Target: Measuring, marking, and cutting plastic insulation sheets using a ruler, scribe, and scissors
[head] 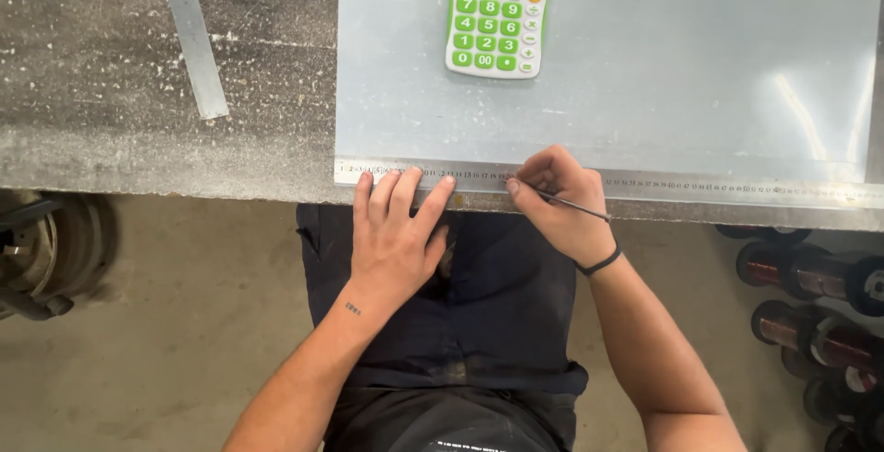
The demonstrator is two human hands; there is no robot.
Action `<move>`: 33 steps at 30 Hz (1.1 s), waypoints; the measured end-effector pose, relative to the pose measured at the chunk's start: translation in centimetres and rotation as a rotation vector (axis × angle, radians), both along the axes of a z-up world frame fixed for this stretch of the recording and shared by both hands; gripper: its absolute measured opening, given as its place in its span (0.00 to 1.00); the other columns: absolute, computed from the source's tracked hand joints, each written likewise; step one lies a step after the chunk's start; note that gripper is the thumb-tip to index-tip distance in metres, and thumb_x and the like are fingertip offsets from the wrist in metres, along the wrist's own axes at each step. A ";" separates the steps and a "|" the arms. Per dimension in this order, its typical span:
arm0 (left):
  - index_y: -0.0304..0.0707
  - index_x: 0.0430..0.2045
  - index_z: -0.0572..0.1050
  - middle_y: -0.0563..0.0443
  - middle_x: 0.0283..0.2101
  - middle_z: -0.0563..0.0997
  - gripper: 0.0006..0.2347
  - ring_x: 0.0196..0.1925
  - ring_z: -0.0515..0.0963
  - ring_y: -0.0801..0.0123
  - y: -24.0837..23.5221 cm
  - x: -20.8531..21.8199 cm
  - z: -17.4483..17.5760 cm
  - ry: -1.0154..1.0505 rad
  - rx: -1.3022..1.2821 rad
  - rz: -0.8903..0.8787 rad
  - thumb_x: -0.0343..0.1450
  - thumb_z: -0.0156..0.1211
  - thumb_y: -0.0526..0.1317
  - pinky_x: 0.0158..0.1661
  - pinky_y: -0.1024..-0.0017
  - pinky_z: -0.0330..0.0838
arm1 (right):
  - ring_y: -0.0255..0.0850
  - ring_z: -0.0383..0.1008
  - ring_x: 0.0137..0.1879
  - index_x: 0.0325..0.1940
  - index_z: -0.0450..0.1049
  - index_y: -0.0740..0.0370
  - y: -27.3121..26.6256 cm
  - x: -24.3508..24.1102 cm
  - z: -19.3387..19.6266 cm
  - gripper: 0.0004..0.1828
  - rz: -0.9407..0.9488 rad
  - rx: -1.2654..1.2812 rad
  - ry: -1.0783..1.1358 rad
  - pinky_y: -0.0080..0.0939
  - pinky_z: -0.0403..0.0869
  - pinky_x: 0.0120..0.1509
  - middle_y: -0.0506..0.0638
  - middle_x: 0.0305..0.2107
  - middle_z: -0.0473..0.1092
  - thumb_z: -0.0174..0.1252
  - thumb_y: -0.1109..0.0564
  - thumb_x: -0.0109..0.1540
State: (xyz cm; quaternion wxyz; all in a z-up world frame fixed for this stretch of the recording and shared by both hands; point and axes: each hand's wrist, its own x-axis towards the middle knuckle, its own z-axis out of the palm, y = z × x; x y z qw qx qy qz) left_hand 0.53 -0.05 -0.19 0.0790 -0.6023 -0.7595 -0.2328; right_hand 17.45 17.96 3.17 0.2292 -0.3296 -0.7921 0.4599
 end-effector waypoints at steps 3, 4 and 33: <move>0.52 0.60 0.72 0.39 0.58 0.69 0.28 0.63 0.65 0.47 0.5 0.5 0.7 0.030 -0.003 0.013 0.62 0.68 0.45 0.65 0.42 0.56 | 0.34 0.75 0.27 0.37 0.74 0.59 0.1 0.1 -0.1 0.08 -0.023 -0.044 -0.002 0.36 0.74 0.35 0.48 0.20 0.76 0.68 0.60 0.58; 0.52 0.60 0.72 0.39 0.58 0.69 0.28 0.63 0.65 0.47 0.8 0.5 1.0 0.028 -0.001 0.007 0.62 0.68 0.45 0.65 0.42 0.56 | 0.34 0.75 0.27 0.37 0.74 0.59 0.2 -0.1 -0.4 0.08 -0.029 -0.042 -0.004 0.36 0.74 0.35 0.48 0.20 0.76 0.68 0.60 0.58; 0.49 0.58 0.75 0.44 0.52 0.76 0.23 0.56 0.69 0.52 2.3 2.1 1.1 -0.045 0.030 -0.080 0.65 0.65 0.43 0.61 0.44 0.60 | 0.48 0.78 0.25 0.24 0.71 0.60 -1.2 0.8 -2.4 0.15 0.000 0.168 -0.050 0.39 0.72 0.26 0.50 0.24 0.79 0.72 0.58 0.58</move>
